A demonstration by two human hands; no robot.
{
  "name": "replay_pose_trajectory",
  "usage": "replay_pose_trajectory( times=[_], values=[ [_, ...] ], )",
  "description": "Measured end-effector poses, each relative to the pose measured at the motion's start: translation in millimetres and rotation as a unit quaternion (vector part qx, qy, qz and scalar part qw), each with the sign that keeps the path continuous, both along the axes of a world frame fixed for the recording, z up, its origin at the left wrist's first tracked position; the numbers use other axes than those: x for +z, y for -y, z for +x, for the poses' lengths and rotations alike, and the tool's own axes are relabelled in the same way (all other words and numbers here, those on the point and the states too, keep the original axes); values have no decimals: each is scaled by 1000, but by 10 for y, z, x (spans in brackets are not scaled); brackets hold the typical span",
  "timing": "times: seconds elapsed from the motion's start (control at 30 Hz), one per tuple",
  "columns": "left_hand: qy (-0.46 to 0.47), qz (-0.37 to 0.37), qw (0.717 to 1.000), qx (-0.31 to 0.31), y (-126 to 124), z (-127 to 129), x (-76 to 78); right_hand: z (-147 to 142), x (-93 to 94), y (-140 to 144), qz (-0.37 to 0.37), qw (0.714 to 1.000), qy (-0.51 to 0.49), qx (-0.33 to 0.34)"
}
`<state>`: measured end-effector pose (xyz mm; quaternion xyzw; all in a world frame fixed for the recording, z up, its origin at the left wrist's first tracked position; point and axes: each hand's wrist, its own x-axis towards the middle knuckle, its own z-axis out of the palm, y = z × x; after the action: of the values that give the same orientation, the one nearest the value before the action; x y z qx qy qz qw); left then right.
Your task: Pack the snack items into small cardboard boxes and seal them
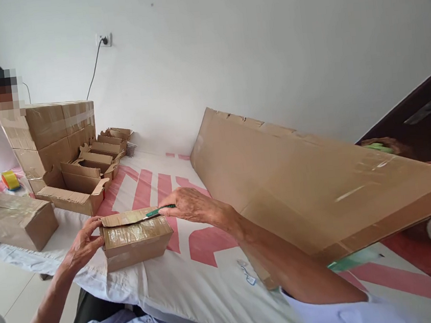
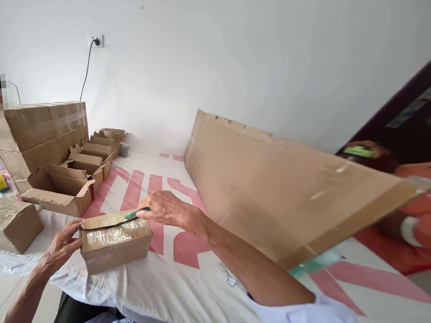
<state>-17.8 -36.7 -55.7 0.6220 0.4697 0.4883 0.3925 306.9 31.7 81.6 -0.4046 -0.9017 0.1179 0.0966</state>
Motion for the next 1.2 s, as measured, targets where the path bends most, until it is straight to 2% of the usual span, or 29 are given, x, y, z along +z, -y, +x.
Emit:
replay_pose_trajectory(
  times=[0.23, 0.4, 0.53, 0.63, 0.73, 0.8, 0.9, 0.97, 1.03, 1.1, 1.13, 1.2],
  values=[
    [-28, 7, 1000, -7, -31, 17, -5, 293, -132, -35, -10, 1000, 11, -25],
    [-17, 5, 1000, 5, -98, -57, -106, 486, -150, -72, 18, 997, 52, -52],
    [-22, 7, 1000, 2, -151, -106, -203, 703, -183, -24, 2, 997, -11, -76],
    [-26, 9, 1000, -5, -176, -116, -244, 913, -311, 26, -19, 986, -124, -109],
    [-28, 3, 1000, -13, -193, -115, -257, 1085, -671, 61, 4, 950, -253, -181],
    [-22, -2, 999, -30, -199, -115, -247, 1121, -1079, 89, 28, 925, -290, -244],
    [-26, -17, 999, -43, -184, -122, -194, 1055, -1848, 173, 66, 909, -271, -309],
    [-61, -26, 997, -45, -157, -132, -137, 983, -2332, 255, 79, 901, -232, -357],
    [-110, -25, 992, -49, -123, -143, -79, 932, -2683, 335, 90, 898, -203, -380],
    [-154, -16, 986, -54, -89, -146, -37, 908, -2846, 382, 108, 898, -183, -386],
    [-171, -13, 984, -55, -75, -140, -24, 899, -2854, 387, 114, 898, -182, -384],
    [-195, -11, 979, -57, -58, -112, -11, 862, -2746, 363, 109, 896, -222, -369]
  ],
)
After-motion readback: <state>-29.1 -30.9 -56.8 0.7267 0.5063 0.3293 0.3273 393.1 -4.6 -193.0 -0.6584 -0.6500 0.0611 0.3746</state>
